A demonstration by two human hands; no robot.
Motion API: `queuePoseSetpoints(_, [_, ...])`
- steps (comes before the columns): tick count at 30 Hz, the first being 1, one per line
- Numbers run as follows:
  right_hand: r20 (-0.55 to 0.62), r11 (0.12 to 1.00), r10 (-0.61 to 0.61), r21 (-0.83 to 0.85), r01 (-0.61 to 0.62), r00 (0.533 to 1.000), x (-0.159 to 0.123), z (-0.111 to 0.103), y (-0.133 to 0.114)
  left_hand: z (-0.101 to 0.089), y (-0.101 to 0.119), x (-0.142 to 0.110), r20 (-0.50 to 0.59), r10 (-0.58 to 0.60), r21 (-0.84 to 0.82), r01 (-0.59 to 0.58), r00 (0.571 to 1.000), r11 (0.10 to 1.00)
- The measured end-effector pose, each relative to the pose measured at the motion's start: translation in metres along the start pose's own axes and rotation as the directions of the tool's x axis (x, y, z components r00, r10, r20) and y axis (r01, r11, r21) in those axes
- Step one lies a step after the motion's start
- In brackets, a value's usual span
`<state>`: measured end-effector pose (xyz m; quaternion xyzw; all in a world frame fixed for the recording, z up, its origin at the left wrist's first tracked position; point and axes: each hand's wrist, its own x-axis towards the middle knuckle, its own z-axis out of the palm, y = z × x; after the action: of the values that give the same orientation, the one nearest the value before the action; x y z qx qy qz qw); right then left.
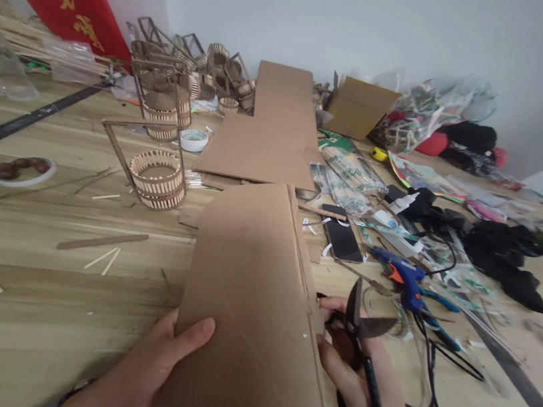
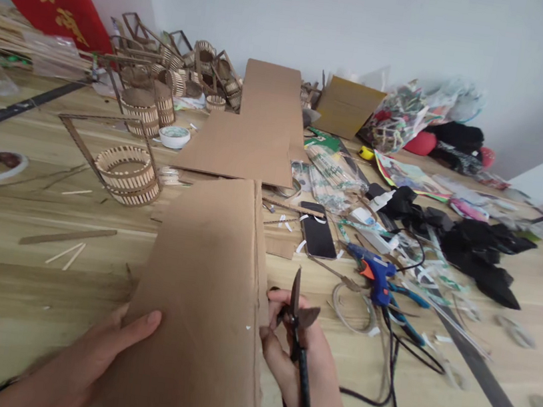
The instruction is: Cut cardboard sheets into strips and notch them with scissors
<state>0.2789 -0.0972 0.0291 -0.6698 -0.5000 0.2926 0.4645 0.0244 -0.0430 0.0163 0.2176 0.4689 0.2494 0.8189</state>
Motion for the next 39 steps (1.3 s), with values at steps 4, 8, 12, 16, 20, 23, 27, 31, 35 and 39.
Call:
queuePoseSetpoints(4, [-0.047,0.996,-0.09,-0.021,0.089,0.995,0.005,0.008,0.002,-0.001,0.001,0.001,-0.006,-0.029,-0.031,0.029,1.0,0.999])
queuePoseSetpoints(8, [-0.04,1.0,-0.016,0.022,0.017,0.999,-0.001,-0.014,0.0,-0.002,0.0,0.001,-0.035,0.069,-0.016,-0.07,0.997,0.997])
queuePoseSetpoints(12, [0.416,0.9,0.254,0.23,-0.371,0.873,-0.019,-0.043,0.013,0.004,-0.001,-0.003,-0.115,0.164,0.039,-0.161,0.98,0.986])
queuePoseSetpoints(16, [0.621,0.838,0.368,0.101,-0.536,0.692,-0.031,-0.05,0.03,0.008,0.003,-0.007,-0.135,0.183,0.079,-0.174,0.974,0.982])
queuePoseSetpoints(20, [0.578,0.876,0.386,0.014,-0.482,0.719,-0.034,-0.042,0.03,0.008,0.003,-0.009,-0.154,0.197,0.129,-0.177,0.968,0.976])
queuePoseSetpoints(23, [0.554,0.907,0.356,-0.012,-0.421,0.752,-0.032,-0.037,0.02,0.005,-0.002,-0.006,-0.156,0.198,0.146,-0.176,0.968,0.974])
queuePoseSetpoints(27, [0.48,0.967,0.244,-0.061,-0.245,0.843,-0.029,-0.034,-0.004,0.001,-0.01,-0.001,-0.121,0.202,0.169,-0.18,0.972,0.969])
queuePoseSetpoints(31, [0.445,0.977,0.212,-0.106,-0.185,0.87,-0.028,-0.037,-0.013,0.001,-0.008,-0.002,-0.121,0.206,0.159,-0.186,0.971,0.97])
queuePoseSetpoints(35, [0.559,0.946,0.287,-0.036,-0.323,0.778,-0.03,-0.04,0.005,0.004,-0.002,-0.005,-0.19,0.21,0.155,-0.182,0.959,0.971])
queuePoseSetpoints(39, [0.48,0.948,0.282,-0.004,-0.319,0.831,-0.034,-0.035,0.014,0.004,-0.006,-0.004,-0.123,0.215,0.178,-0.192,0.969,0.965])
